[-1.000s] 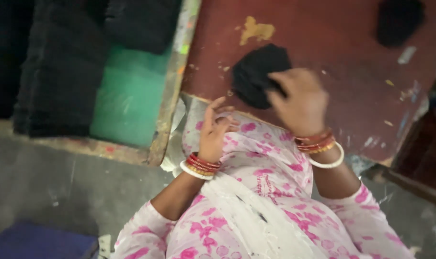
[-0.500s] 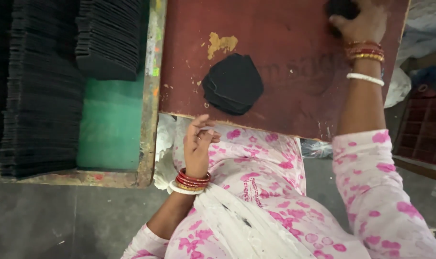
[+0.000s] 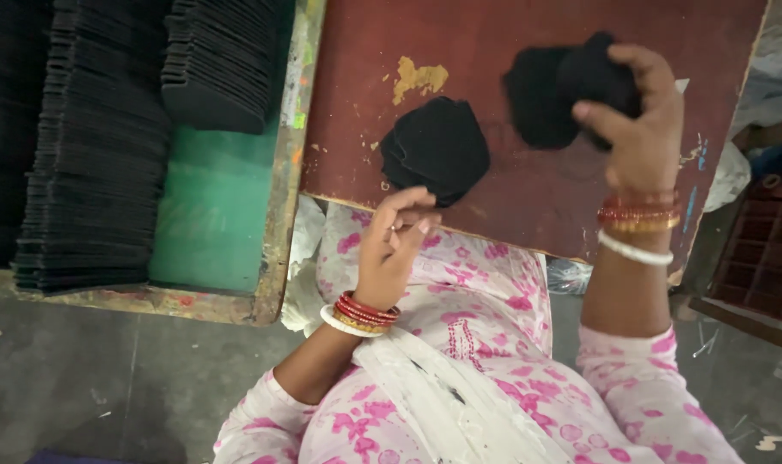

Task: The person repeatedly picks up small black fabric pieces from a table, folds them by hand, and places them into a green tray. The person handles the pieces one at a time, turning them over and aligning edges before stacking them in the tray.

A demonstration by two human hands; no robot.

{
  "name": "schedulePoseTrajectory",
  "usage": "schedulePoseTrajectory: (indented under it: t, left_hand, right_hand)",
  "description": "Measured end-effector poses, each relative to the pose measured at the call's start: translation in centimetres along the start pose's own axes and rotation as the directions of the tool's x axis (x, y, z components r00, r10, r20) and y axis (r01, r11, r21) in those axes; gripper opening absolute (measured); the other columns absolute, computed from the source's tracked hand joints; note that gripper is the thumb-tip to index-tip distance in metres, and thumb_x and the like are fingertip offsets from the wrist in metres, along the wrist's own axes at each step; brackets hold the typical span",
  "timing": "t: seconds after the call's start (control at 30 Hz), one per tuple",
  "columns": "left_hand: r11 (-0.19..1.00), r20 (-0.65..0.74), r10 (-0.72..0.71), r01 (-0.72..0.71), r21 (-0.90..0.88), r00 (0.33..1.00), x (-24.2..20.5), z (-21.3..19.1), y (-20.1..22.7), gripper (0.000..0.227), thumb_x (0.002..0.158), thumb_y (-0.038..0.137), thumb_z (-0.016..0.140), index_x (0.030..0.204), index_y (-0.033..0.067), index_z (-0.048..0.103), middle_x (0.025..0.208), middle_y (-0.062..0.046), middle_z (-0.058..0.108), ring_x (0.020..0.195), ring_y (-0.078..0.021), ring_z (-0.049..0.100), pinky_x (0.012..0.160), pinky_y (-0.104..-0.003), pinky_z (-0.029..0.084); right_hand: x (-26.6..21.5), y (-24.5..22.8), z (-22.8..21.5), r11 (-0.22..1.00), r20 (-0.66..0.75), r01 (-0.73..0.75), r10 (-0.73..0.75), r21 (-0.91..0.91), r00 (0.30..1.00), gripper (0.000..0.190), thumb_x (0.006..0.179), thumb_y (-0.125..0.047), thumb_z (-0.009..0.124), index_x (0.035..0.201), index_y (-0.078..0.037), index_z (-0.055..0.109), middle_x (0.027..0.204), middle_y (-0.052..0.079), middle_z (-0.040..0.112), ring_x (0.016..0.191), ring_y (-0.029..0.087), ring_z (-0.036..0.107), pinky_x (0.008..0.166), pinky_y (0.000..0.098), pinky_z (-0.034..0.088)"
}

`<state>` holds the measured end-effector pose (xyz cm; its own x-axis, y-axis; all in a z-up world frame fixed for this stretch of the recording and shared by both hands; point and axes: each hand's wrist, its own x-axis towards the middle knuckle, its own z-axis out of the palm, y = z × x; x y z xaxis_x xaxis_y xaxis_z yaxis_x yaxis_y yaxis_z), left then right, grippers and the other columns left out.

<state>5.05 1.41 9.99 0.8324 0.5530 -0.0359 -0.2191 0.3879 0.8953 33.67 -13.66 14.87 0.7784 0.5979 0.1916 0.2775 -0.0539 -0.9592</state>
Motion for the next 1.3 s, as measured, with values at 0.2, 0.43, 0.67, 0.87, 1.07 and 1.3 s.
schedulePoseTrajectory:
  t: [0.2,0.43,0.67,0.87,1.07,1.3]
  left_hand:
    - [0.997,-0.042,0.033,-0.035,-0.065,0.999,1.5,1.1,1.3,0.058,0.098,-0.001,0.062,0.150,0.0035,0.036,0.142,-0.006,0.052,0.124,-0.0121,0.058,0.103,-0.028,0.052]
    - [0.978,-0.334,-0.065,-0.006,-0.208,0.940,-0.1,-2.9,-2.6,0.016,0.104,0.001,0.069,0.118,-0.0050,0.066,0.094,-0.005,0.071,0.082,-0.0081,0.064,0.074,-0.024,0.054]
    - [0.967,-0.513,-0.121,-0.016,-0.254,0.850,-2.0,-4.4,-1.7,0.013,0.099,0.006,0.068,0.109,-0.0021,0.067,0.095,-0.005,0.073,0.080,-0.0111,0.071,0.069,-0.027,0.061]
    - [0.974,-0.498,-0.099,-0.019,-0.226,0.861,-2.7,-3.6,-2.2,0.022,0.102,0.010,0.065,0.119,-0.0037,0.067,0.101,-0.004,0.074,0.083,-0.0101,0.070,0.073,-0.027,0.060]
    - [0.981,-0.179,-0.039,0.004,-0.192,0.983,-3.1,-1.1,0.3,0.054,0.107,0.008,0.062,0.157,-0.0027,0.043,0.129,-0.011,0.058,0.115,-0.0143,0.057,0.098,-0.029,0.048]
    - [0.994,-0.186,-0.083,0.094,0.050,0.979,0.3,-1.8,-2.7,0.073,0.096,0.011,0.066,0.159,0.0015,0.029,0.152,-0.019,0.051,0.120,-0.0251,0.059,0.104,-0.037,0.049]
  right_hand:
    - [-3.9,-5.5,6.1,0.962,0.258,-0.186,0.131,0.200,0.957,0.060,0.080,0.017,0.076,0.134,-0.003,0.059,0.129,0.004,0.065,0.118,0.014,0.065,0.101,0.0293,0.056]
    - [-2.8,-1.5,9.7,0.964,0.204,-0.237,0.210,0.118,0.956,0.032,0.102,0.002,0.070,0.134,0.000,0.070,0.125,0.004,0.070,0.112,0.010,0.063,0.102,0.0250,0.051]
    - [-3.1,-1.2,11.7,0.945,0.219,0.120,-0.053,-0.304,0.974,0.037,0.098,-0.004,0.076,0.134,-0.003,0.068,0.128,0.011,0.069,0.118,0.021,0.065,0.104,0.0315,0.051]
    - [-5.6,-6.2,13.6,0.652,0.239,0.363,-0.275,-0.665,0.931,0.043,0.088,-0.016,0.089,0.127,-0.009,0.073,0.136,0.016,0.058,0.125,0.033,0.057,0.106,0.0445,0.051]
    - [-7.7,-6.9,14.5,0.706,0.518,0.453,-0.142,-0.544,0.844,0.055,0.082,-0.024,0.086,0.132,-0.008,0.071,0.129,0.010,0.067,0.113,0.031,0.065,0.087,0.0418,0.054]
    - [-3.3,-2.7,11.5,0.865,0.203,0.205,-0.123,-0.457,0.971,0.062,0.100,-0.020,0.077,0.151,-0.002,0.048,0.140,0.022,0.063,0.126,0.037,0.064,0.107,0.0426,0.051]
